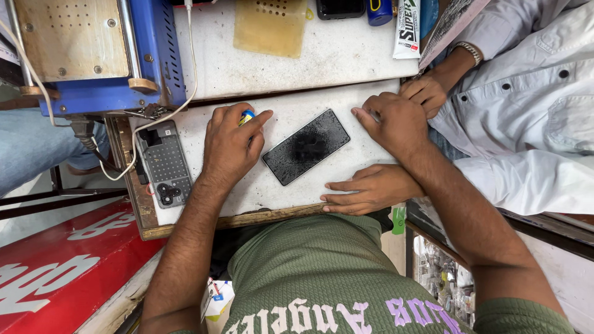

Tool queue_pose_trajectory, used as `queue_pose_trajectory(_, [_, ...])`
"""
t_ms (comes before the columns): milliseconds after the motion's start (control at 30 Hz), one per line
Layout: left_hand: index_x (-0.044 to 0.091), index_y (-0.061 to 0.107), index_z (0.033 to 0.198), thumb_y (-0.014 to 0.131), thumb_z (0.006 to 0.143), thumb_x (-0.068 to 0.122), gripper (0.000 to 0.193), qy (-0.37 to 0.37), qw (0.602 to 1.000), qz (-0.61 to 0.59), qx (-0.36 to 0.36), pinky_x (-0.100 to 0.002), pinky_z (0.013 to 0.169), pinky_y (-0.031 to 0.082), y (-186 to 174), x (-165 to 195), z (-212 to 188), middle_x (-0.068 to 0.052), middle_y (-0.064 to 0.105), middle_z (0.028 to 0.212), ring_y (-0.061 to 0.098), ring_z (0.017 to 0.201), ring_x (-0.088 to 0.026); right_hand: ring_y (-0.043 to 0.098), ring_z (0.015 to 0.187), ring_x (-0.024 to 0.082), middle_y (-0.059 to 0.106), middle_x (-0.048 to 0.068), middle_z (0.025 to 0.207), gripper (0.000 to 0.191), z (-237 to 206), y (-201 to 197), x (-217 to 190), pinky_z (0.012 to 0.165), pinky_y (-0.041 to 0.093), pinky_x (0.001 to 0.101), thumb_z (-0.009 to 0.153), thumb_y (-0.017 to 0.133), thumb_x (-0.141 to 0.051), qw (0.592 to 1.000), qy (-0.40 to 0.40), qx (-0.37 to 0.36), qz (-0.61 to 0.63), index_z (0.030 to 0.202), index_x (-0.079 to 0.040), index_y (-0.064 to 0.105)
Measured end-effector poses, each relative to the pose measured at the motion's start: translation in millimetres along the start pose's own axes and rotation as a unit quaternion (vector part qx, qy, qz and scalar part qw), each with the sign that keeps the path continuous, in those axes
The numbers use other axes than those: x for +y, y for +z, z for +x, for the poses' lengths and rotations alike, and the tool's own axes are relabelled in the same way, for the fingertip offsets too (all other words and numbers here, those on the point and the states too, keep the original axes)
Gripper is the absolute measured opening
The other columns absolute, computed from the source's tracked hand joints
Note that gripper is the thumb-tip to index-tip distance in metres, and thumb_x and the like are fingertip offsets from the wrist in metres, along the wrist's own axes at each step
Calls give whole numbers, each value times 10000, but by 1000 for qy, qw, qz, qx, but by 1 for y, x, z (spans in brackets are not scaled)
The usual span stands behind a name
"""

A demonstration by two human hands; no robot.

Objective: The person repairs a smartphone with a cracked screen at a repair bench. They apply paste from a small blue container onto the phone, place it into a blue heated screen-separation machine, work on a disassembled phone body, wipe the screen with a cloth, and press another phone panel onto the machine's heated plate.

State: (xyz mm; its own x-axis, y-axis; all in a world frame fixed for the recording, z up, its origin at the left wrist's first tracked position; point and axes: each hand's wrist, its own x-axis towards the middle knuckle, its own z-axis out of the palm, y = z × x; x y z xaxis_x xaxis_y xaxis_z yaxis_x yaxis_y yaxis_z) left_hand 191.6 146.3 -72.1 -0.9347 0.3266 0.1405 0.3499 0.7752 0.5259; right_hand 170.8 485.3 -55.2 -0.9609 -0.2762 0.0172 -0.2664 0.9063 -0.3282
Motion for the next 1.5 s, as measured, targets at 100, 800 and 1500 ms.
queue_pose_trajectory(100, [207, 765, 1258, 693, 909, 98, 373, -10, 1000, 7, -7, -474, 1010, 473, 1, 1, 1, -115, 632, 1205, 557, 1134, -297, 702, 675, 232, 726, 70, 808, 326, 4, -2, -3, 597, 559, 384, 962, 769, -409, 998, 17, -25, -58, 878, -94, 768])
queue_pose_trajectory(800, [174, 754, 1236, 711, 917, 170, 323, -51, 998, 1, -46, -469, 1036, 469, -4, 5, 3, -118, 633, 1216, 556, 1163, -281, 681, 618, 168, 714, 75, 753, 380, -8, 4, -5, 582, 565, 352, 974, 759, -442, 993, 96, -67, 1, 872, -76, 746])
queue_pose_trajectory(1500, [199, 774, 1228, 758, 897, 175, 332, -12, 998, 69, 4, -468, 958, 496, 1, 1, 0, -121, 629, 1241, 554, 1136, -299, 598, 541, 194, 639, 68, 668, 288, -18, 7, -9, 504, 457, 356, 937, 829, -314, 995, 57, 32, 69, 807, -69, 749])
